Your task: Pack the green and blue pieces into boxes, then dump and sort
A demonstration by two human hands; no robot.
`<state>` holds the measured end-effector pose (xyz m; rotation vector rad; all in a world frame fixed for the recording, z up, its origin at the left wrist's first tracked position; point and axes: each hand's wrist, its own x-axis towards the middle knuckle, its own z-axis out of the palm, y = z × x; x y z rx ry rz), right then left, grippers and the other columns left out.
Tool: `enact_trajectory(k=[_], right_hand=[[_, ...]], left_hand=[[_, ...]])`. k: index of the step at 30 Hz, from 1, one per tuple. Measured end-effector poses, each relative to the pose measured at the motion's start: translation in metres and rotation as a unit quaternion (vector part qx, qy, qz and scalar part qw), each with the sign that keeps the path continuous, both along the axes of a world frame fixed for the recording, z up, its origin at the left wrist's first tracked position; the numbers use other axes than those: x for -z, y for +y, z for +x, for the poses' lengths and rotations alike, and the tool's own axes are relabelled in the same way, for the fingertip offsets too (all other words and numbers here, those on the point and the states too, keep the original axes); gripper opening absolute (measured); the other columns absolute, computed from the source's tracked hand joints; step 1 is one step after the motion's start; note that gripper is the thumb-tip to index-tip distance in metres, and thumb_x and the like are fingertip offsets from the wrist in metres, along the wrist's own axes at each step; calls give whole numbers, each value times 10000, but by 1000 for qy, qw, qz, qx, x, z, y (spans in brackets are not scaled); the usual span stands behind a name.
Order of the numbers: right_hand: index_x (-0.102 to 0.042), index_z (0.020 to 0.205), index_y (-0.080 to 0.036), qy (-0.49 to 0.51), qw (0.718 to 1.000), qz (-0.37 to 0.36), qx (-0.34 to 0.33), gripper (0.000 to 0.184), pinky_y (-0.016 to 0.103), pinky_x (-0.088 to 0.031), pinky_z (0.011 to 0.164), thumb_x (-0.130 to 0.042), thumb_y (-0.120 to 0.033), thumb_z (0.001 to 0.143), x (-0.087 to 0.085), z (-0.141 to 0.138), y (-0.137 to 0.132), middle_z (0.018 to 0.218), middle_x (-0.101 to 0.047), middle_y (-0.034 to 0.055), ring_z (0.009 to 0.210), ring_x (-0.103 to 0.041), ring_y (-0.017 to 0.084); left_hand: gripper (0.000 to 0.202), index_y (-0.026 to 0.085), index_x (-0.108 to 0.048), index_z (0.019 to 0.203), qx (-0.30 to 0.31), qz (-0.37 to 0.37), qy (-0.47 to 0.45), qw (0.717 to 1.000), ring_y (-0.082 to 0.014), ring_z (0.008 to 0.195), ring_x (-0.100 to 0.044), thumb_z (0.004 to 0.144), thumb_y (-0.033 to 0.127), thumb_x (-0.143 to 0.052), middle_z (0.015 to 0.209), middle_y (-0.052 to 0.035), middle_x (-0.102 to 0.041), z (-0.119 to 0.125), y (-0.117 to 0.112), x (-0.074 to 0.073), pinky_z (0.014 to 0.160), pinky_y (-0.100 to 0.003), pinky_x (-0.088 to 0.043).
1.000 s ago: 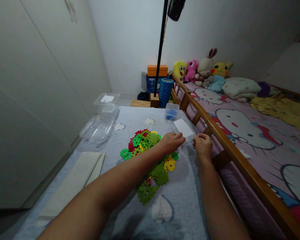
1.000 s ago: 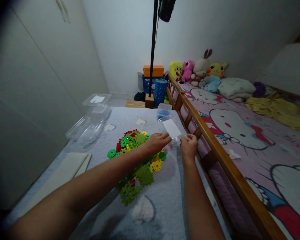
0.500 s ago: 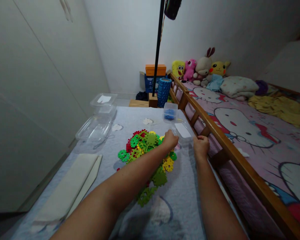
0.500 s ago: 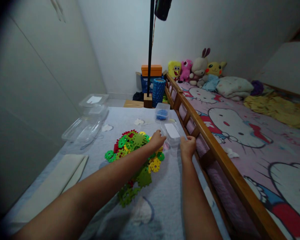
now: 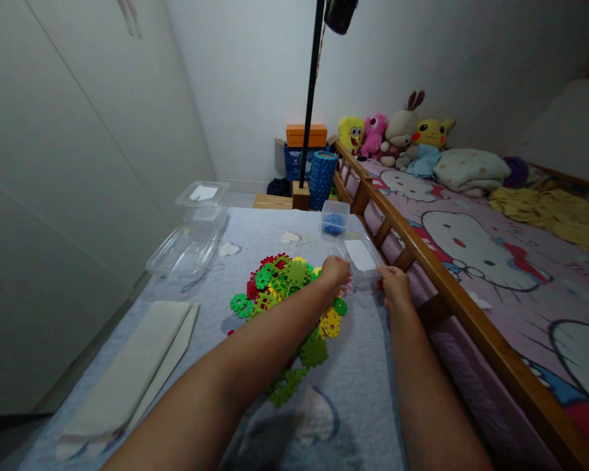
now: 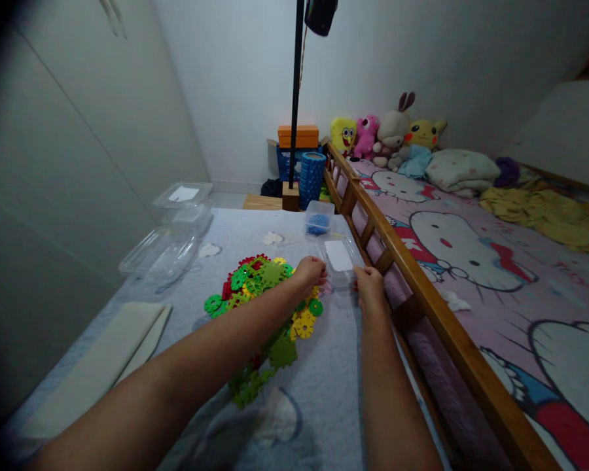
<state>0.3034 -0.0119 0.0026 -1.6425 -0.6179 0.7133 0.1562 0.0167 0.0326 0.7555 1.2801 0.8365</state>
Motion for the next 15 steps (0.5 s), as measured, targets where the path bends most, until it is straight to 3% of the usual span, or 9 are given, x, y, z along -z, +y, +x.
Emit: enact_trajectory(k=[8,15], right_hand=[[-494,745,-214,118,988,64,-72,364,150,-411,347,-816,-313,608,-28,-28,6,497,-497,-103,410,-480,74],[-510,740,-204,180,963,55,-194,307,155,-451,369,-790,-324,701,-56,-90,24,524,-516,-83,444,-523,78]], left_hand=[[201,195,-518,856,-52,105,-15,993,-86,600,-503,742,120,-664,707,35,-509,-31,-1,-32,602,-209,-461],[192,176,-559,817,-139,173,-33,974,-78,565,-495,688,94,-676,711,26,-543,-103,15,-49,547,-202,-415]])
